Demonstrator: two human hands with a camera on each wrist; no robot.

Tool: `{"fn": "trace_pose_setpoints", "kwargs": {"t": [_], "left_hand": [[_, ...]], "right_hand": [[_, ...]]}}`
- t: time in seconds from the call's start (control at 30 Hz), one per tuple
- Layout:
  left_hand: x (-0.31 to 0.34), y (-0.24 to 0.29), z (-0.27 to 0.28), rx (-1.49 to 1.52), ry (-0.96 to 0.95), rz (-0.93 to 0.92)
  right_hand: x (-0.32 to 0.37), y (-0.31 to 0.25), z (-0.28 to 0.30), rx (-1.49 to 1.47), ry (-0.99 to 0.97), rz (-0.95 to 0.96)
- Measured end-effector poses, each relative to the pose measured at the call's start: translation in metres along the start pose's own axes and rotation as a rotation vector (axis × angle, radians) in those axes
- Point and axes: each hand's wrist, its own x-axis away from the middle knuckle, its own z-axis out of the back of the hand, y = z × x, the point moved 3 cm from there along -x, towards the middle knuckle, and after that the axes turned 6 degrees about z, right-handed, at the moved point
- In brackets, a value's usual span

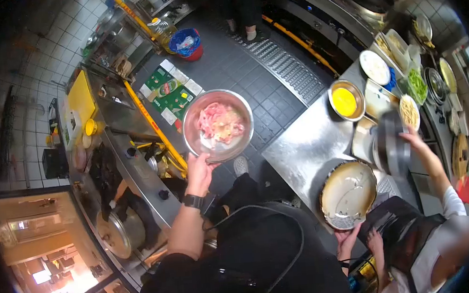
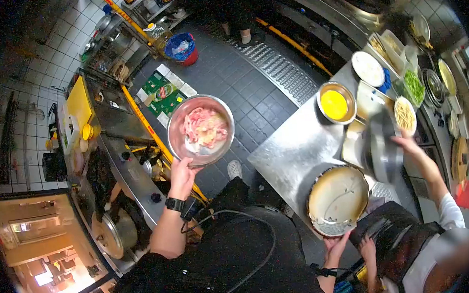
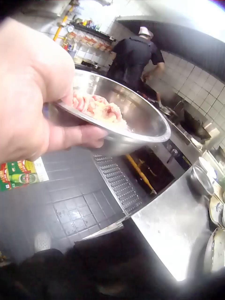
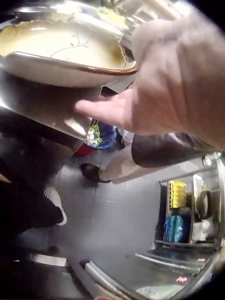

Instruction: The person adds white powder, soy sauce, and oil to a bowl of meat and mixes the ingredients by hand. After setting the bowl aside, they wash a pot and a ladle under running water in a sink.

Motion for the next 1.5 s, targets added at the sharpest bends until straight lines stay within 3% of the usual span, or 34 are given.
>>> {"fn": "trace_pose_setpoints", "kwargs": {"t": [0.07, 0.1, 0.13, 0.2, 0.23, 0.3, 0.37, 0.43, 0.47, 0.57, 0.63, 0.8, 1.0, 1.03, 1.1, 1.2, 1.23, 1.3, 1.43, 1.5], "left_hand": [[-0.042, 0.028, -0.005, -0.002, -0.061, -0.016], [-0.052, 0.037, -0.003, 0.017, -0.059, -0.022], [-0.063, 0.045, 0.001, -0.002, -0.073, -0.009], [-0.08, 0.056, -0.002, 0.002, -0.054, 0.026], [-0.087, 0.065, 0.003, 0.017, -0.039, 0.015], [-0.107, 0.082, 0.007, 0.002, -0.013, 0.059], [-0.12, 0.091, 0.021, -0.001, -0.002, 0.072], [-0.126, 0.102, 0.022, -0.01, 0.022, 0.103], [-0.127, 0.103, 0.025, 0.001, 0.026, 0.086], [-0.134, 0.115, 0.045, 0.049, 0.034, 0.091], [-0.133, 0.121, 0.06, 0.067, 0.097, 0.075], [-0.169, 0.183, 0.077, 0.087, 0.187, -0.007], [-0.274, 0.261, 0.081, 0.188, 0.189, -0.118], [-0.292, 0.278, 0.075, 0.258, 0.187, -0.156], [-0.336, 0.299, 0.069, 0.253, 0.175, -0.173], [-0.378, 0.336, 0.042, 0.354, 0.194, -0.13], [-0.391, 0.348, 0.04, 0.362, 0.197, -0.138], [-0.418, 0.358, 0.048, 0.55, 0.249, -0.135], [-0.468, 0.403, 0.058, 0.477, 0.312, -0.189], [-0.493, 0.417, 0.078, 0.451, 0.29, -0.096]], "right_hand": [[0.03, -0.003, 0.003, 0.203, 0.395, -0.042], [0.021, 0.004, 0.038, 0.349, 0.505, -0.067], [0.029, -0.011, 0.023, 0.648, 0.511, 0.201], [0.053, -0.04, -0.011, 1.462, 0.825, 0.679], [0.05, -0.041, -0.033, 1.629, 0.879, 0.89], [0.028, -0.044, -0.107, 0.926, 0.735, 0.867], [0.01, -0.047, -0.188, 0.92, 0.573, 0.989], [0.014, -0.066, -0.288, 0.942, 0.257, 0.696], [-0.024, -0.056, -0.294, 1.008, 0.162, 1.023], [0.004, -0.06, -0.415, 1.027, -0.031, 0.831], [-0.002, -0.046, -0.45, 0.966, -0.187, 0.97], [-0.052, 0.007, -0.553, 0.961, -0.322, 0.95], [-0.103, 0.035, -0.683, 1.08, -0.477, 0.992], [-0.117, 0.036, -0.71, 1.108, -0.496, 0.899], [-0.17, 0.04, -0.758, 1.204, -0.564, 1.099], [-0.182, 0.005, -0.875, 1.254, -0.605, 0.974], [-0.192, -0.002, -0.916, 1.256, -0.635, 1.024], [-0.201, -0.014, -1.001, 1.128, -0.755, 1.303], [-0.134, -0.028, -1.175, 1.137, -0.92, 1.383], [-0.11, -0.01, -1.246, 1.001, -1.053, 1.528]]}}
